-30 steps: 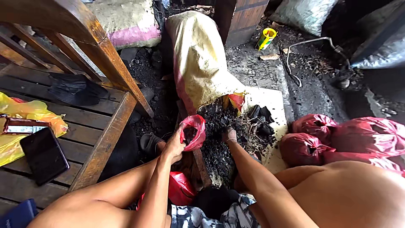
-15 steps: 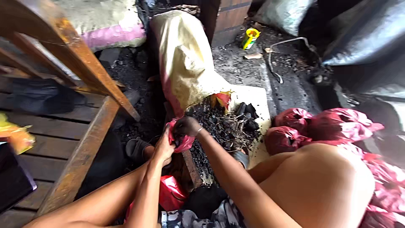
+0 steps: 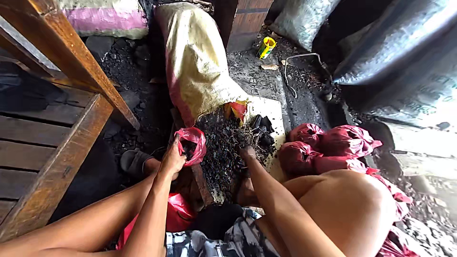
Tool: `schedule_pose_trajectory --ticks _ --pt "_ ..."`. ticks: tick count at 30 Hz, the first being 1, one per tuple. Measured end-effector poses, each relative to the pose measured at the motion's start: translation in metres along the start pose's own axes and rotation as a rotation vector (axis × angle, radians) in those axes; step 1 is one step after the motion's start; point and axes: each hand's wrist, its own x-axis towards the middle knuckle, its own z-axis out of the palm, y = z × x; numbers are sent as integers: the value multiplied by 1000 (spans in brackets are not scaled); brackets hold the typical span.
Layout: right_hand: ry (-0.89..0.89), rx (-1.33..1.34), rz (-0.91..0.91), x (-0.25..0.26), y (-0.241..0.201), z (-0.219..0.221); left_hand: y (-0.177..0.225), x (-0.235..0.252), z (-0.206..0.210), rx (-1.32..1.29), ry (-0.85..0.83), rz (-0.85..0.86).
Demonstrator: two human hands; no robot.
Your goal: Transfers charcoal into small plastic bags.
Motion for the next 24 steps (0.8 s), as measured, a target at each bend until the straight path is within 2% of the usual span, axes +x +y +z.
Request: schedule_pose_trajectory --ticks 3,6,10,14,16,18,21,22,24 --pt "75 -29 92 -7 19 29 -4 0 -1 -5 7 -11" --pt "119 -94 63 -2 27 45 -8 -4 -4 0 9 -6" --pt "149 -135 2 4 25 44 -8 -9 -10 -38 11 45" --pt "160 -54 -92 -14 -2 14 -6 -11 -13 -31 -12 30" --pt "168 64 -225 -24 -29 -8 -5 -8 -11 -26 -19 15" --pt "136 290 -426 -25 -53 -18 -6 -5 -7 -40 4 25" --pt "-66 710 -783 -44 -88 -13 -1 -4 -3 -40 -2 53" --pt "-142 762 -867 -57 -100 -10 0 -4 -1 -43 -21 75" --pt "-205 643 -972 -74 -119 4 -2 -4 2 -49 -59 118"
